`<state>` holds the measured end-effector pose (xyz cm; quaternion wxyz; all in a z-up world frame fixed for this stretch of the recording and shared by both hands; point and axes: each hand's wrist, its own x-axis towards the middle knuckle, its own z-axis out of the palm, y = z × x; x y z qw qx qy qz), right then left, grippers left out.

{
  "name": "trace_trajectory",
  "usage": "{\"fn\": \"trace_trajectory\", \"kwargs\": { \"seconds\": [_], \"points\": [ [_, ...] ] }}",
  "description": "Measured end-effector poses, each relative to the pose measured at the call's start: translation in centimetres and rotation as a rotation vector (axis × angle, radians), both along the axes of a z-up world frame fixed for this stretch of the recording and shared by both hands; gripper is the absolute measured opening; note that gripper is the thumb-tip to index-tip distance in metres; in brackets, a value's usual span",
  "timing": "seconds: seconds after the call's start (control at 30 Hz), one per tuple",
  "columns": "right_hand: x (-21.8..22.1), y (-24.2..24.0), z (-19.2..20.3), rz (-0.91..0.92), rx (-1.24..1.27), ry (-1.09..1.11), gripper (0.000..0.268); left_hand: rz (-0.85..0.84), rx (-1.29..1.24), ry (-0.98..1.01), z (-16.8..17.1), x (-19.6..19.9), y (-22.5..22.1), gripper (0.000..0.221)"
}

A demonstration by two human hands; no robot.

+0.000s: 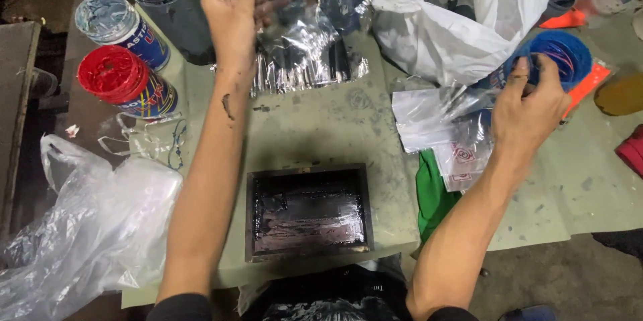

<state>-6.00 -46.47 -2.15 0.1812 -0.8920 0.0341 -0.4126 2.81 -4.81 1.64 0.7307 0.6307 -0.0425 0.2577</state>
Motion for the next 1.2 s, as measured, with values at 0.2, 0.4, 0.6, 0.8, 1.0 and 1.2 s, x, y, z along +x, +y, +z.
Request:
{"fn": "trace_trajectory", "kwargs": {
  "seconds": [0.2,0.4,0.6,0.8,1.0,1.2],
  "points": [
    [-0.5,0.4,0.0,-0.004,0.062,-0.112,0.036,-0.054,0.020,0.032,-0.7,-0.3,-0.7,0.036],
    [-2.3,2.6,1.2,0.143,0.150,-0.150,0.038,-0.020,0.080,0.031,-0.9,-1.0,-0.3,0.034],
    [-1.8,5.7,3.3,0.358,0.067,0.334,0.052,-0.011,0.121,0.112,0.2,-1.8,-1.7,0.046],
    [-2.2,9.3,7.6,0.314,0.127,0.868,0.064,-0.138,0.231,0.304,1.8,-2.6,-6.3,0.034],
    [-3.7,7.5,8.4,0.150,0.080,0.983,0.058,-0.266,0.381,0.137,0.9,-2.2,-10.4,0.035],
    [-4.8,7.9,10.9,-0.110,0.156,1.086,0.074,-0.324,0.350,0.258,2.2,-2.6,-12.5,0.032]
  ]
}}
